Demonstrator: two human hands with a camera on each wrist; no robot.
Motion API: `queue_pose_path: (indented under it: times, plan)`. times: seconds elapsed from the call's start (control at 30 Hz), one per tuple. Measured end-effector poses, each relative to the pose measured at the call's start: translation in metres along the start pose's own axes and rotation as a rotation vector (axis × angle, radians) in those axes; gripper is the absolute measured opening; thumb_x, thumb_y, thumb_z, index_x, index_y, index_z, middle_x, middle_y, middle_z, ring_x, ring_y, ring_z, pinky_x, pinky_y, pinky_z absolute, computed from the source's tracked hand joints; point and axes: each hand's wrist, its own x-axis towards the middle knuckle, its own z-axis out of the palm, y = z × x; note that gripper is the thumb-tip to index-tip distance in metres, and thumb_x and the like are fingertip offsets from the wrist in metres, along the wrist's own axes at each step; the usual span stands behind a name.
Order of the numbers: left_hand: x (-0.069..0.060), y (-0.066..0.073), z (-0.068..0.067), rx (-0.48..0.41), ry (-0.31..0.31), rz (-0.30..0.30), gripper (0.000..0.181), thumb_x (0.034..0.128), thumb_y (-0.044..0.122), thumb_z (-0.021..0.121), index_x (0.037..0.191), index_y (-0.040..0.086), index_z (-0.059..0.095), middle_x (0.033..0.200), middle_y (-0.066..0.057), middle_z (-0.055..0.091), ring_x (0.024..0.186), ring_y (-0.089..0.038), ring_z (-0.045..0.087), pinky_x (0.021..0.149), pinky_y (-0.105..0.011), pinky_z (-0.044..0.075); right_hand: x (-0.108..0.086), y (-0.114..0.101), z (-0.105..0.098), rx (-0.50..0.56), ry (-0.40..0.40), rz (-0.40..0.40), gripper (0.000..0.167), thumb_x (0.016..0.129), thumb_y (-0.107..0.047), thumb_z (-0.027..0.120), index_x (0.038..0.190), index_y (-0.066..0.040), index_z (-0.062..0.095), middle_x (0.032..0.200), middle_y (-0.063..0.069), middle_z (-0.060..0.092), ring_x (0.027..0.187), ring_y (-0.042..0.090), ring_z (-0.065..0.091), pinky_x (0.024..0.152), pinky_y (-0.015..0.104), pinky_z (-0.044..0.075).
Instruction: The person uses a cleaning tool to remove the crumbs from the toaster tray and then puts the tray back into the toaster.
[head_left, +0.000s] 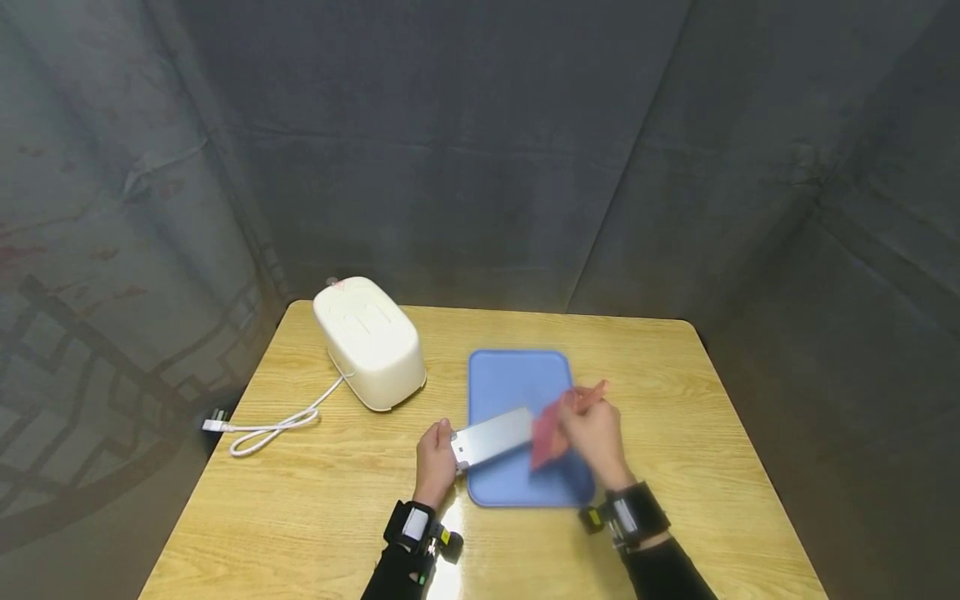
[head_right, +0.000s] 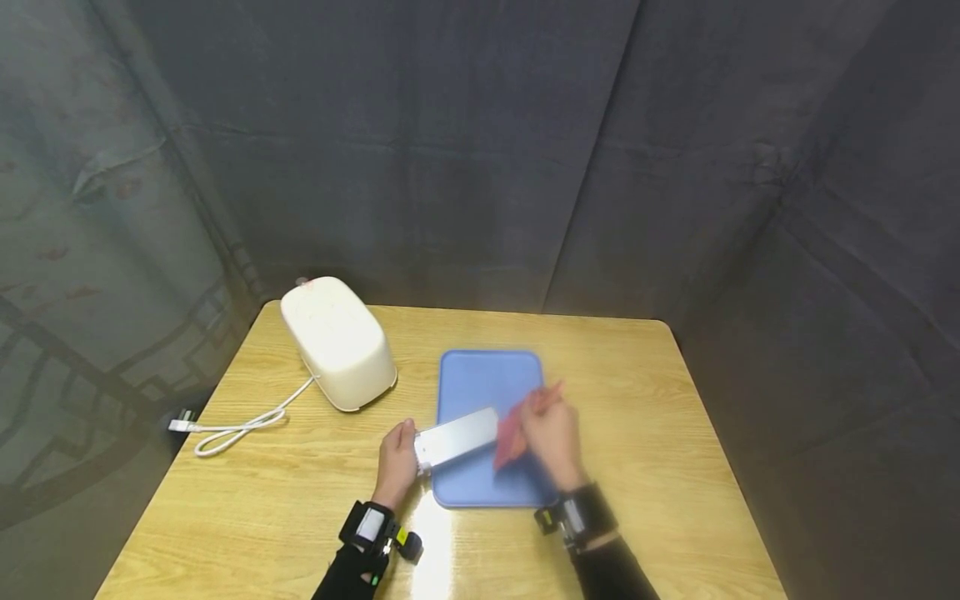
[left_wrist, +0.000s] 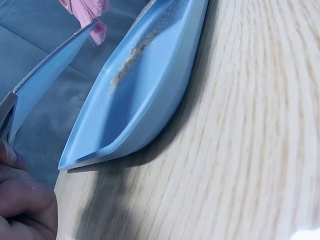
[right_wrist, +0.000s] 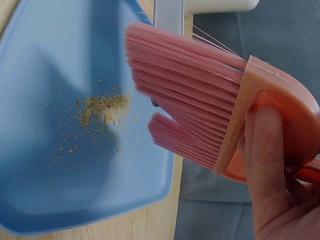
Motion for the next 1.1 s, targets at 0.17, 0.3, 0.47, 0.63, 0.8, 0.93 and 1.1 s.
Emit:
queue_pose_path:
  times: [0.17, 0.3, 0.47, 0.63, 0.8, 0.93, 1.1]
  plan:
    - [0.0001, -0.0005, 0.0004, 0.004, 0.003, -0.003, 0.041, 0.1112, 0.028, 0.042, 0.084, 0.003, 0.060, 0.075, -0.005, 0.056, 0.072, -0.017, 0.053, 0.069, -0.034, 0.044, -0.0014, 0.0003, -0.0012, 0.009, -0.008, 0.004, 0.017, 0.096, -0.012, 0.066, 0.107, -0.001, 0.071, 0.076, 0.010, 0.070, 0.054, 0.017, 0.061, 0.046, 0.031, 0.050]
    - [0.0007, -0.0006, 0.0004, 0.007, -0.002, -0.013, 0.040, 0.1113, 0.028, 0.041, 0.085, 0.004, 0.060, 0.076, -0.005, 0.056, 0.072, -0.017, 0.053, 0.068, -0.033, 0.044, -0.0022, -0.0003, -0.0023, 0.001, -0.013, 0.000, 0.018, 0.096, -0.011, 0.066, 0.109, 0.000, 0.071, 0.077, 0.011, 0.070, 0.054, 0.018, 0.061, 0.045, 0.031, 0.050]
    - [0.0011, 0.0001, 0.0003, 0.002, -0.009, -0.033, 0.039, 0.1114, 0.027, 0.041, 0.085, 0.005, 0.059, 0.076, -0.005, 0.055, 0.072, -0.018, 0.053, 0.068, -0.032, 0.044, -0.0024, -0.0013, -0.0031, -0.017, -0.005, -0.005, 0.022, 0.095, -0.011, 0.067, 0.112, 0.002, 0.070, 0.081, 0.014, 0.072, 0.052, 0.015, 0.060, 0.044, 0.030, 0.049]
    - [0.0016, -0.0005, 0.0001, 0.010, -0.001, -0.037, 0.041, 0.1117, 0.029, 0.040, 0.085, 0.004, 0.059, 0.076, -0.005, 0.055, 0.071, -0.017, 0.053, 0.067, -0.031, 0.043, -0.0037, -0.0025, -0.0047, -0.019, -0.015, -0.010, 0.021, 0.095, -0.011, 0.067, 0.112, 0.002, 0.070, 0.081, 0.013, 0.072, 0.052, 0.016, 0.061, 0.044, 0.030, 0.049]
    - [0.0021, -0.0001, -0.0005, -0.005, 0.005, -0.048, 0.041, 0.1116, 0.029, 0.040, 0.085, 0.003, 0.059, 0.076, -0.006, 0.055, 0.071, -0.017, 0.053, 0.067, -0.031, 0.043, -0.0057, -0.0034, -0.0077, 0.011, -0.042, -0.019, 0.017, 0.098, -0.011, 0.064, 0.110, 0.000, 0.070, 0.065, 0.006, 0.068, 0.050, 0.018, 0.063, 0.043, 0.032, 0.049]
    - [0.0019, 0.0000, -0.0009, -0.010, 0.005, -0.056, 0.042, 0.1115, 0.029, 0.040, 0.086, 0.003, 0.059, 0.076, -0.006, 0.056, 0.071, -0.016, 0.053, 0.066, -0.030, 0.044, -0.0060, -0.0022, -0.0093, 0.033, -0.068, -0.015, 0.015, 0.100, -0.012, 0.062, 0.109, -0.002, 0.069, 0.057, 0.002, 0.064, 0.048, 0.019, 0.064, 0.042, 0.032, 0.049]
    - [0.0024, 0.0005, -0.0015, -0.002, 0.022, -0.046, 0.040, 0.1114, 0.027, 0.041, 0.087, 0.002, 0.061, 0.077, -0.006, 0.058, 0.072, -0.017, 0.054, 0.069, -0.032, 0.044, -0.0062, -0.0009, -0.0101, 0.057, -0.097, -0.010, 0.016, 0.102, -0.013, 0.060, 0.108, -0.001, 0.068, 0.054, 0.002, 0.063, 0.047, 0.020, 0.065, 0.043, 0.033, 0.050]
